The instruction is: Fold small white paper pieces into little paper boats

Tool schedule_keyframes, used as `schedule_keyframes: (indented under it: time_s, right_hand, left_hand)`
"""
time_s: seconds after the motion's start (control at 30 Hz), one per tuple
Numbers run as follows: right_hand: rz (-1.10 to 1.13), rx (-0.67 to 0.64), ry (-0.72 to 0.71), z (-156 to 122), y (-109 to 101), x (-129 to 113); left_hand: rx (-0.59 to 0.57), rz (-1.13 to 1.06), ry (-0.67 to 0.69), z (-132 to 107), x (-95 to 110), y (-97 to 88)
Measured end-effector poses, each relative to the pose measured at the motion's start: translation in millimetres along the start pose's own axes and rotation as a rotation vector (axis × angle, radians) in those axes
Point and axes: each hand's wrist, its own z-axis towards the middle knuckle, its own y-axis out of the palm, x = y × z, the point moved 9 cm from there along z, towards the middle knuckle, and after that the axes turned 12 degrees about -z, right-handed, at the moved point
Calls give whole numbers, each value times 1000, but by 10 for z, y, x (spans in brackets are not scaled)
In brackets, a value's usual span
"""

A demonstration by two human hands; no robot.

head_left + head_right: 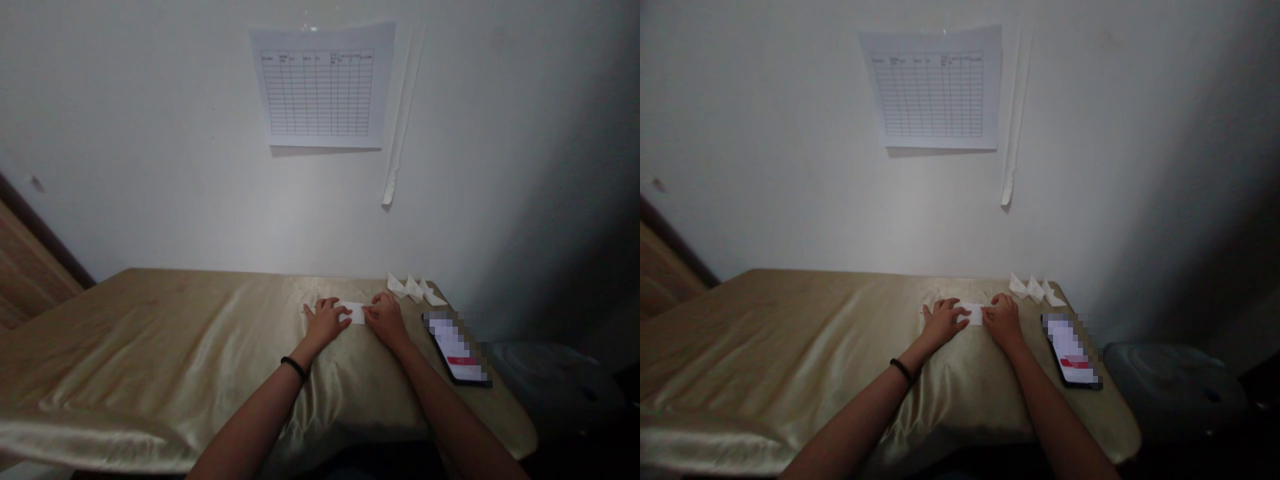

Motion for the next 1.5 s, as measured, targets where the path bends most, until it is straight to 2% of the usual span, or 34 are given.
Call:
schedule_keyframes:
  time_s: [0.33, 0.47, 0.73, 1.03, 1.33, 1.5]
  right_hand:
    - [136, -35, -189, -126, -101, -63]
    - [163, -79, -228, -134, -71, -100]
    - [137, -226, -196, -111, 81, -82]
    - [157, -221, -151, -96, 63, -39]
    - [212, -227, -173, -127, -7, 39]
    - [170, -203, -191, -132, -56, 58]
  left_hand:
    - [9, 1, 6, -13, 10, -10]
    - [4, 4, 9, -5, 1, 0]
    - [1, -8, 5, -3, -1, -13]
    - [-22, 18, -3, -23, 41, -43]
    - [-22, 9, -4, -18, 20, -23]
    - [-24, 13, 1, -15, 31, -24]
